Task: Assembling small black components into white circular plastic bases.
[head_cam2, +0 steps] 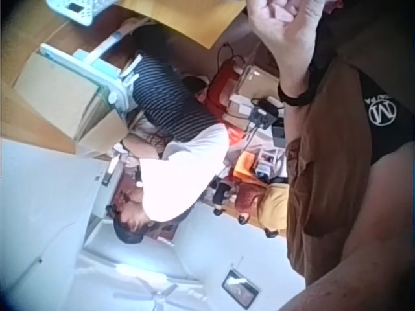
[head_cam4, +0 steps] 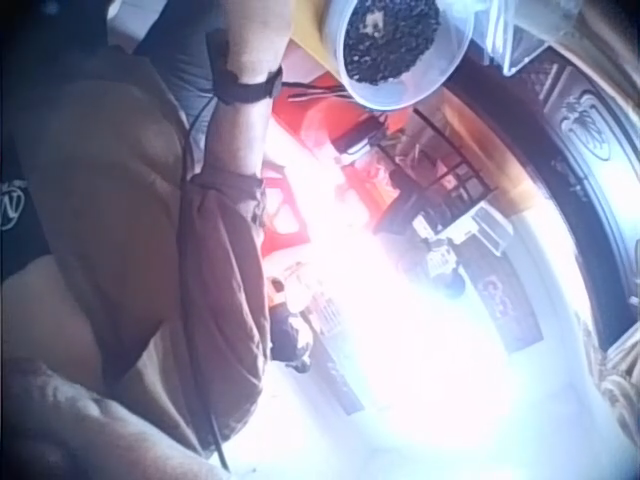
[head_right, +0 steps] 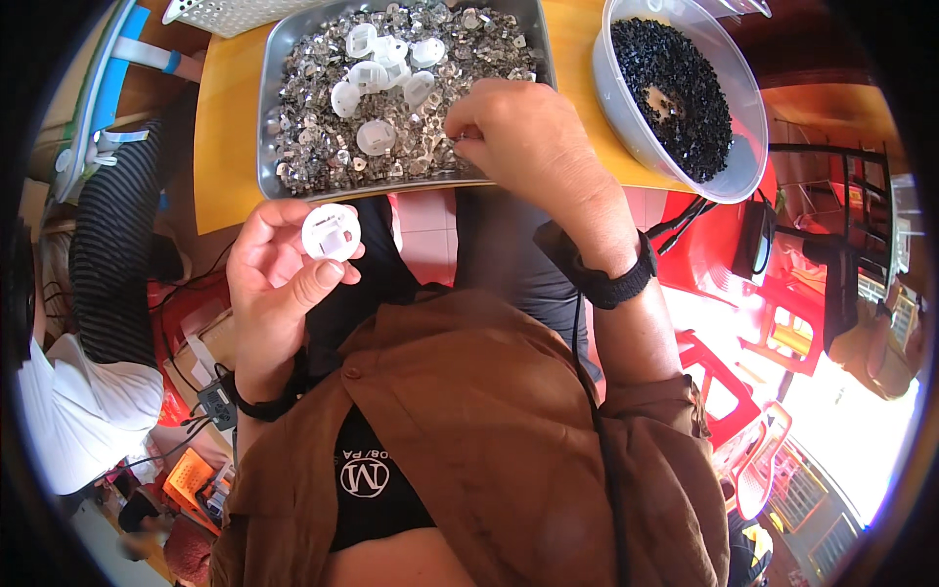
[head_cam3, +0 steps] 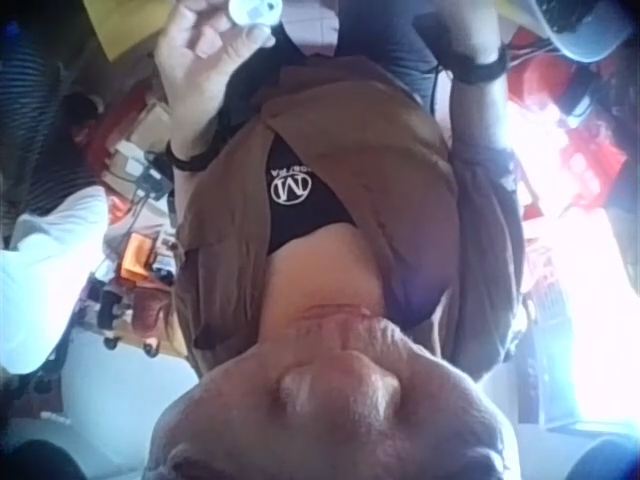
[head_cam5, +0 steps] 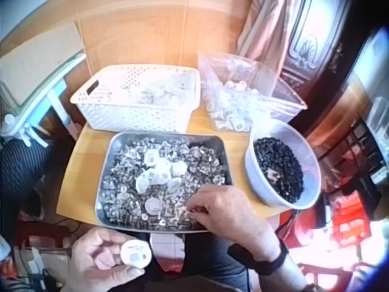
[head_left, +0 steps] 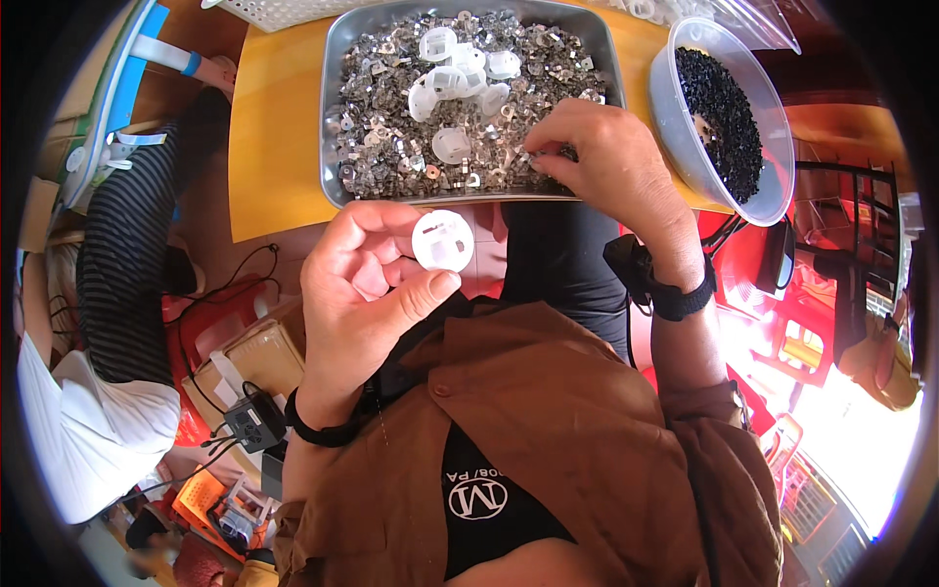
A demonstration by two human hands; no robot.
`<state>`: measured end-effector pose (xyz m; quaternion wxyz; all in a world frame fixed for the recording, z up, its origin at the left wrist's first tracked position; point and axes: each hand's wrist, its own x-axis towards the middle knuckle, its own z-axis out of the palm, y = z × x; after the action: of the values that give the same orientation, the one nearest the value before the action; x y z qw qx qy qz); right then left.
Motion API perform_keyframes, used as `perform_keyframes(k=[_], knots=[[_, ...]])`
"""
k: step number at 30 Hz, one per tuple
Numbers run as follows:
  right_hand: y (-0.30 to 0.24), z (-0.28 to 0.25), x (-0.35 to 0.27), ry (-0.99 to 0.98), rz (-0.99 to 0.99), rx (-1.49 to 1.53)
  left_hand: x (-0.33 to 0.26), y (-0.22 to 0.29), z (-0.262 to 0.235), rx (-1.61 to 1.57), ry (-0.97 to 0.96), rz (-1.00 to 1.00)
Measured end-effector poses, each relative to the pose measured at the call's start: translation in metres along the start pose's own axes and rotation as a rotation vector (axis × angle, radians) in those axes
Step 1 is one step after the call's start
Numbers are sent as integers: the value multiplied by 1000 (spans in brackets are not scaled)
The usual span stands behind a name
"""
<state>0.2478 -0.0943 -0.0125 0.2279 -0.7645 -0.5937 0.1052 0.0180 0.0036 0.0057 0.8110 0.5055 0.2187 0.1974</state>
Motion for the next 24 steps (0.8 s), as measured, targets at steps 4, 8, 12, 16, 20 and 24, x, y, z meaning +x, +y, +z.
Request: perform_keyframes(k=[4,8,12,16,20,24], knots=[[-3,-5,-4,92,50,172,1,0,1,76,-3,37],[-7,-6,-8,167,130,271,3,2,4,88,14,0],[-15,-9,-12,204,235,404,4,2,8,94,14,0],[-30,-13,-23,207,277,613,5,3,16,125,30,-12],[-48,-15,-32,300,119,568,10,0,20,142,-22,-6],[-59,-15,-37,351,-51,528,11,5,29,62,-41,-69]])
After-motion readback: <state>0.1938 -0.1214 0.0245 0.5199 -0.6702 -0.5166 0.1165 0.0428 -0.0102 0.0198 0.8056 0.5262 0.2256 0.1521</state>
